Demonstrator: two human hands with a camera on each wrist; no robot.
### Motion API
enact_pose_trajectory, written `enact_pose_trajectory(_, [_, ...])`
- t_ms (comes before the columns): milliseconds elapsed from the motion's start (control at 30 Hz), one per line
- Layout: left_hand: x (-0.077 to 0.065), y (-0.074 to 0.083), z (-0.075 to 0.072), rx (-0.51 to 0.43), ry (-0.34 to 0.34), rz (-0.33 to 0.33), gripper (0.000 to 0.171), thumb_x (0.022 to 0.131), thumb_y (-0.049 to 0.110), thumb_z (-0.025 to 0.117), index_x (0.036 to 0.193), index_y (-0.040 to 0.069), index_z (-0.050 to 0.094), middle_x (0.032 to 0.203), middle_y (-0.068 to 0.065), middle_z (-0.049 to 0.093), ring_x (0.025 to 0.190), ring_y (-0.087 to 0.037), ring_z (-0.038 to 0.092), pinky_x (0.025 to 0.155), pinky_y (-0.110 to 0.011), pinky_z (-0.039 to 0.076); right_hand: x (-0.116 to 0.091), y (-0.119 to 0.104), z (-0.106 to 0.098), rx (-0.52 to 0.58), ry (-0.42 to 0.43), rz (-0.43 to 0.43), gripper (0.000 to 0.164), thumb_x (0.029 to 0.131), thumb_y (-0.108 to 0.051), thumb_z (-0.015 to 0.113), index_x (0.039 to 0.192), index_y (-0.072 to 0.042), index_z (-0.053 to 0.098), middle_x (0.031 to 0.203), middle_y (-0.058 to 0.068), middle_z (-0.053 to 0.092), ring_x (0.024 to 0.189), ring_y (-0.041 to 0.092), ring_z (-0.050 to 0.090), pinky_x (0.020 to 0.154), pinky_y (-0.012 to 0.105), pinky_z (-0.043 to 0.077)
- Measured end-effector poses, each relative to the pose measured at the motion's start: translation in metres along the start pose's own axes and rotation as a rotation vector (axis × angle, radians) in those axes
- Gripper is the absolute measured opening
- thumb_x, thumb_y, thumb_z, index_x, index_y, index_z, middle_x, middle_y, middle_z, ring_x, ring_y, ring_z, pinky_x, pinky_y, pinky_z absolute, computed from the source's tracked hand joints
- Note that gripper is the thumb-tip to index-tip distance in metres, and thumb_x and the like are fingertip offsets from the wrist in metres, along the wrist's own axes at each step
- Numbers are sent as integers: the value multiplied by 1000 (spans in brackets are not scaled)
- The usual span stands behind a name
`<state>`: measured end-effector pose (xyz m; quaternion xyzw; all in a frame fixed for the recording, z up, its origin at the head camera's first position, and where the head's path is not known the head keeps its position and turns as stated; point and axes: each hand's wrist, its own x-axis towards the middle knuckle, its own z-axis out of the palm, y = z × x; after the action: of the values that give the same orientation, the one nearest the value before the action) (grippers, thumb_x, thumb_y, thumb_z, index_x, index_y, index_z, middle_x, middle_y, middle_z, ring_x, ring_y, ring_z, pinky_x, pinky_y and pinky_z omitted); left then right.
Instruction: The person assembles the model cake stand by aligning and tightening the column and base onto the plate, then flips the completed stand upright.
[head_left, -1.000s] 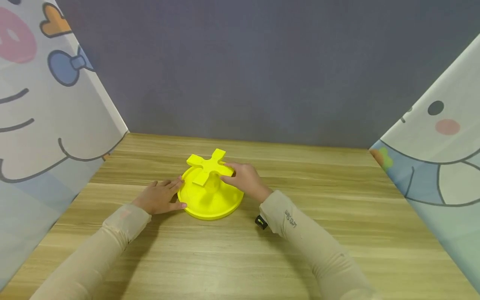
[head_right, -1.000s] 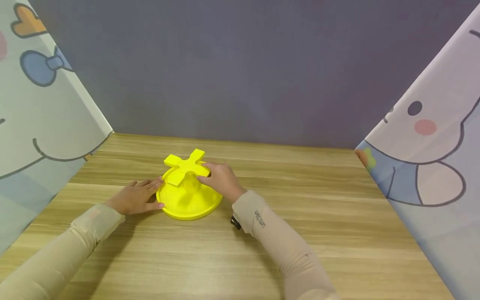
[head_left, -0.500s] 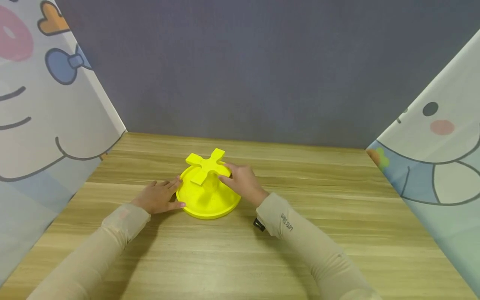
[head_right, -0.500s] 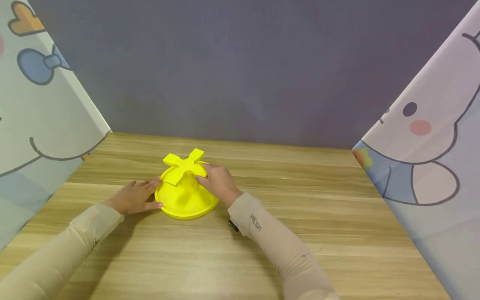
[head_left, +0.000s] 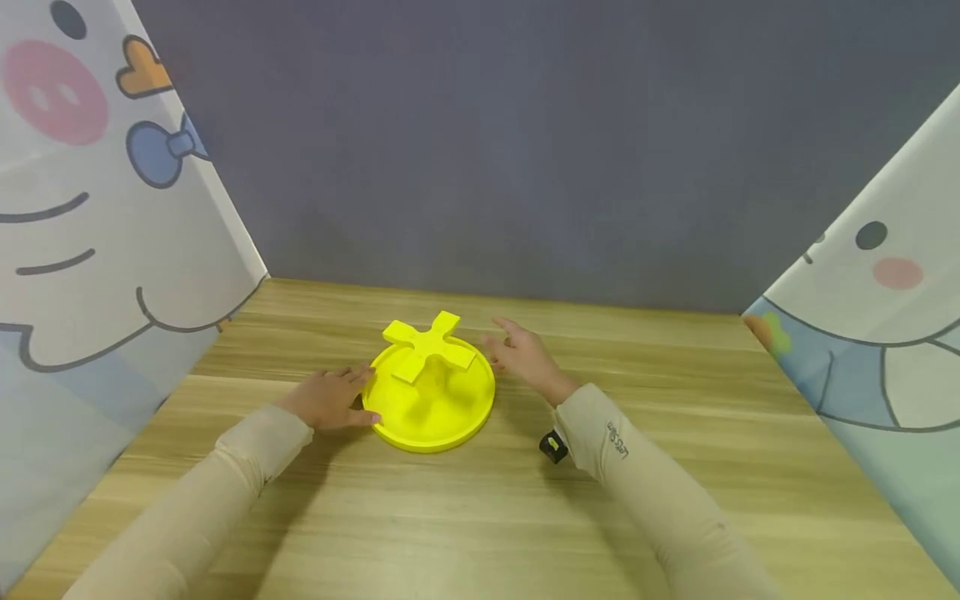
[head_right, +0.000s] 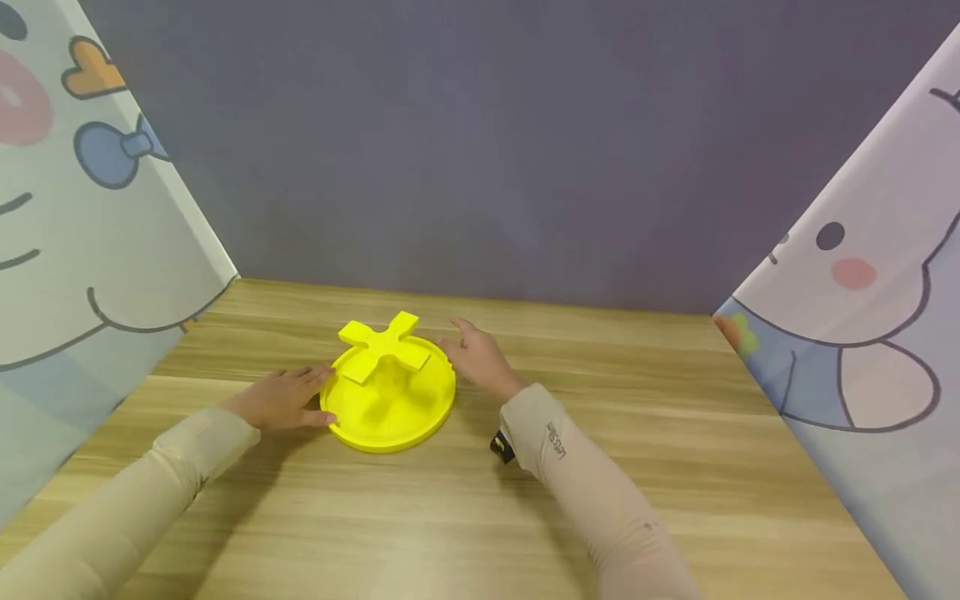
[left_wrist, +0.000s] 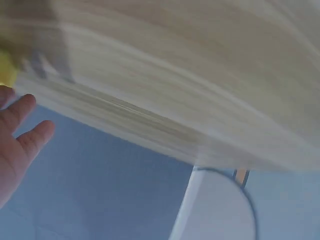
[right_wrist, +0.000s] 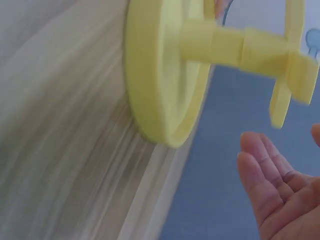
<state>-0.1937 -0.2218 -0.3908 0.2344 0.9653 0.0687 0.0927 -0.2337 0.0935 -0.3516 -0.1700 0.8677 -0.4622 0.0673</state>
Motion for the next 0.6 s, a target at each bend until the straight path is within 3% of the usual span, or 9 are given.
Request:
enact_pose_trajectory(100, [2, -4, -11, -361, -53, -55, 85, 96, 55, 46, 149, -7, 19, 151, -31, 22, 135, -51, 23, 104, -67, 23, 4, 6, -7, 58, 13, 43, 60, 98, -21, 53, 149, -1, 29, 95, 29, 64, 83, 40, 66, 78, 45, 55])
enact_pose_trajectory(167, [0, -8, -22, -623, -63, -116, 82, 100, 51, 39, 151, -5, 7, 153, -32, 12, 137, -52, 13, 105, -67, 18, 9, 8, -10, 85, 22, 67, 60, 97, -19, 54, 148, 0, 30, 94, 30, 65, 81, 41, 65, 77, 46, 55])
enact_pose_trajectory(233, [-2, -10, -32, -827, -53, -174, 79, 102, 48, 32, 151, -4, -2, 152, -34, 5, 137, -55, 10, 105, -69, 17, 13, 9, -14, 107, 33, 88, 60, 96, -19, 55, 148, 0, 31, 92, 30, 66, 78, 41, 65, 75, 47, 55])
enact_pose_trajectory(333, [1, -14, -39, -998, -18, -194, 74, 104, 39, 31, 150, -4, -8, 149, -39, 11, 132, -55, 24, 104, -63, 27, 16, 14, -19, 95, 42, 135, 59, 96, -18, 56, 147, 0, 33, 90, 27, 67, 74, 37, 65, 74, 45, 56])
enact_pose_trajectory(400, [3, -16, -39, -1082, -43, -209, 71, 104, 36, 28, 150, -1, -12, 146, -42, 16, 125, -55, 37, 100, -58, 38, 16, 18, -20, 87, 19, 169, 58, 96, -18, 56, 147, 0, 34, 88, 24, 67, 69, 31, 65, 73, 42, 56])
enact_pose_trajectory(500, [5, -18, -34, -1132, -114, -250, 68, 105, 33, 28, 150, 3, -14, 140, -42, 28, 104, -44, 59, 84, -47, 53, 16, 27, -20, 75, -43, 207, 56, 96, -18, 55, 145, 1, 37, 88, 21, 68, 60, 20, 63, 68, 36, 57])
enact_pose_trajectory(600, [7, -17, -29, -1112, -164, -295, 67, 105, 36, 29, 152, 1, -5, 128, -37, 46, 78, -24, 64, 65, -35, 57, 16, 34, -17, 72, -109, 226, 54, 96, -16, 55, 143, 4, 39, 85, 18, 68, 51, 12, 59, 61, 30, 56])
